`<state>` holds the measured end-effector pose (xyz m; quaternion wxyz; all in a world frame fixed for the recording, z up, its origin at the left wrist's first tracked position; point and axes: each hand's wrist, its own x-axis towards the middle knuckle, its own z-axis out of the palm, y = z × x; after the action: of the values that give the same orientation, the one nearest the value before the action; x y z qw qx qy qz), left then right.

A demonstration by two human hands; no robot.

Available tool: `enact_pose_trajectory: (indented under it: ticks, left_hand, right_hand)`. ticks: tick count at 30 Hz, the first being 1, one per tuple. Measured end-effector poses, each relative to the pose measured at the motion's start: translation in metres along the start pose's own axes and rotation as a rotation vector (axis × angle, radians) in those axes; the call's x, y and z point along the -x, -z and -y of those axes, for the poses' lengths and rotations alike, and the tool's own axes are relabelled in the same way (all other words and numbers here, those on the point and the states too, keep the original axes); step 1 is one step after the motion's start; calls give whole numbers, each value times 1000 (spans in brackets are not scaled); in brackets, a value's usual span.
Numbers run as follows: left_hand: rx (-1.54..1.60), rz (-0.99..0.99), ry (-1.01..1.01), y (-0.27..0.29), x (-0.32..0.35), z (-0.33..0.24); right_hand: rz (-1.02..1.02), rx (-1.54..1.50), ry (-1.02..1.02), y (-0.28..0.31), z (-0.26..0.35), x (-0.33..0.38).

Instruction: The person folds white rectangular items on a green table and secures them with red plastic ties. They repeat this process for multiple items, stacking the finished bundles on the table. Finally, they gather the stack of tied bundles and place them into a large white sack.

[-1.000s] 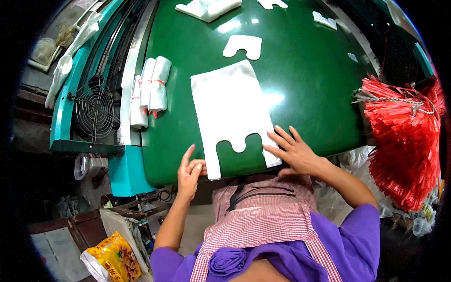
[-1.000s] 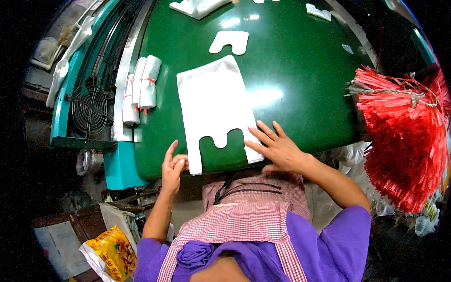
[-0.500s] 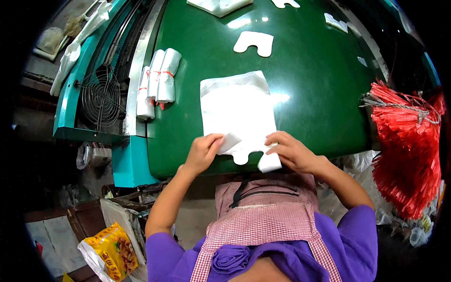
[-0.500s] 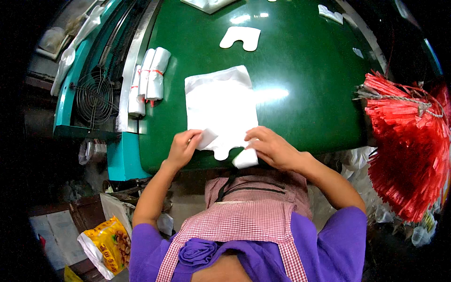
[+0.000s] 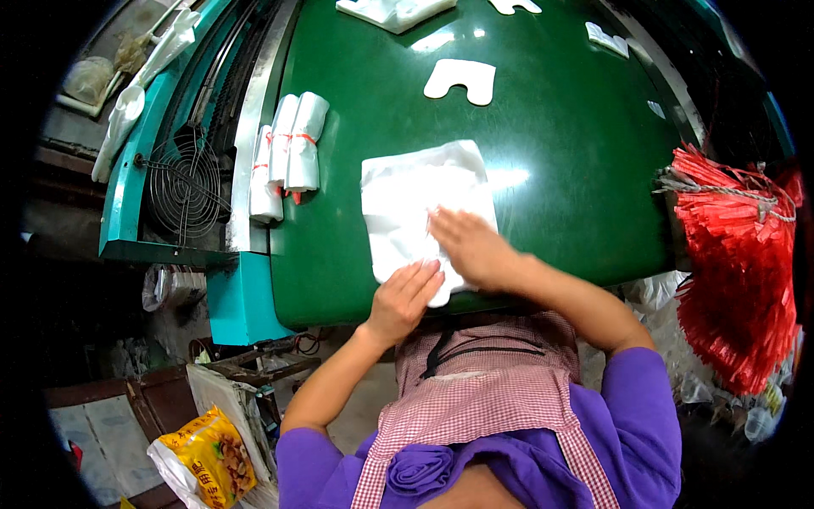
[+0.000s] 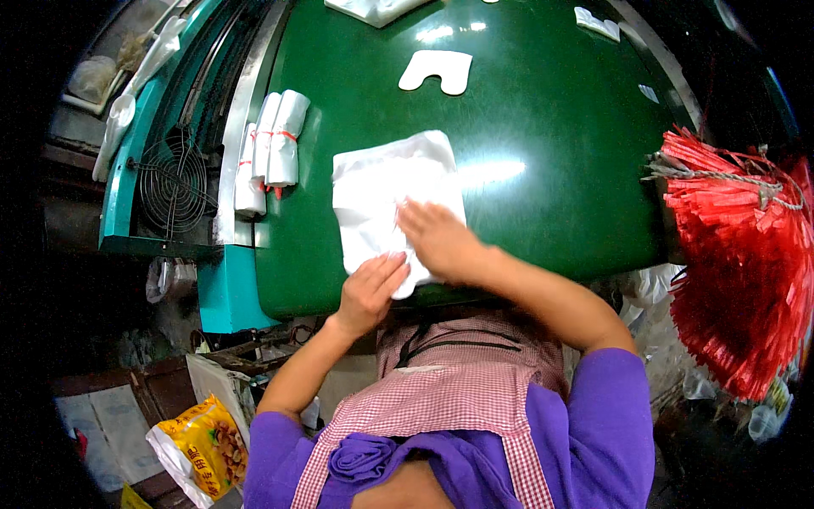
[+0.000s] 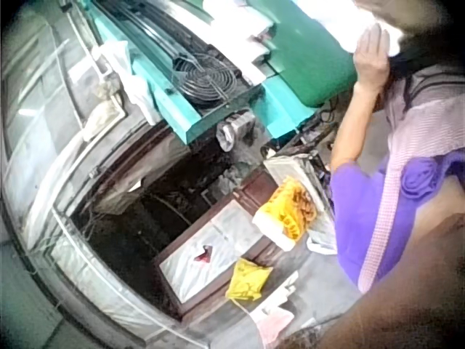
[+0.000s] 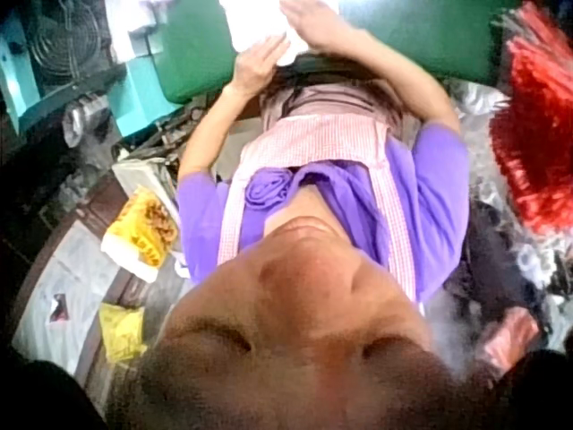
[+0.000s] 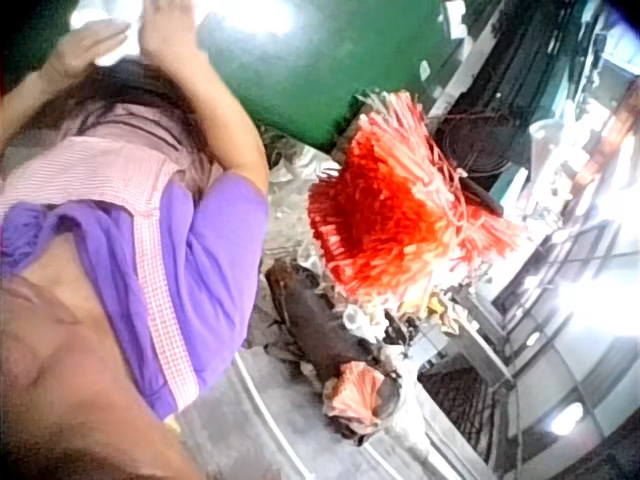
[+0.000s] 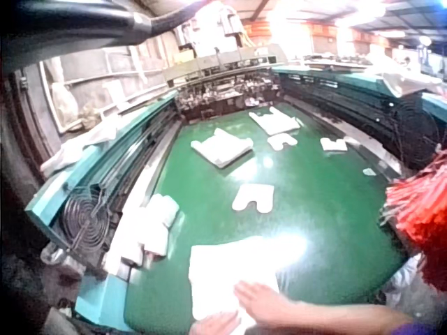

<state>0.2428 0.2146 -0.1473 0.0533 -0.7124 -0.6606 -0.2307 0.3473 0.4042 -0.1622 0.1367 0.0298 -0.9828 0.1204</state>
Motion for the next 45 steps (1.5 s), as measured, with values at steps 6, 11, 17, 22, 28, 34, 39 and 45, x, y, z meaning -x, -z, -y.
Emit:
enact_pose_trajectory:
  ticks: [6, 11, 17, 22, 28, 34, 39, 45]
  left_hand:
    - [454, 346, 565, 11, -60, 53]
    - [-77, -184, 163, 16, -57, 51]
    - [-193, 191, 177, 10, -49, 22]
    - [-79, 136, 259, 9, -60, 49]
    - [284, 402, 115, 33, -20, 36]
    - [241, 324, 156, 39, -10, 43]
    - [-190, 247, -71, 49, -65, 32]
    - [46, 534, 68, 37, -63, 44]
  right_hand:
    - [-31, -271, -108, 35, -12, -23]
    - [8, -53, -141, 8, 8, -7]
    - [-167, -277, -39, 22, 21, 12]
    - [-158, -1666, -698, 21, 60, 45]
    - [-287, -2129, -768, 25, -10, 25]
    - [12, -754, 89, 11, -3, 42]
    - [120, -125, 326, 28, -48, 13]
    - [312, -284, 301, 40, -49, 27]
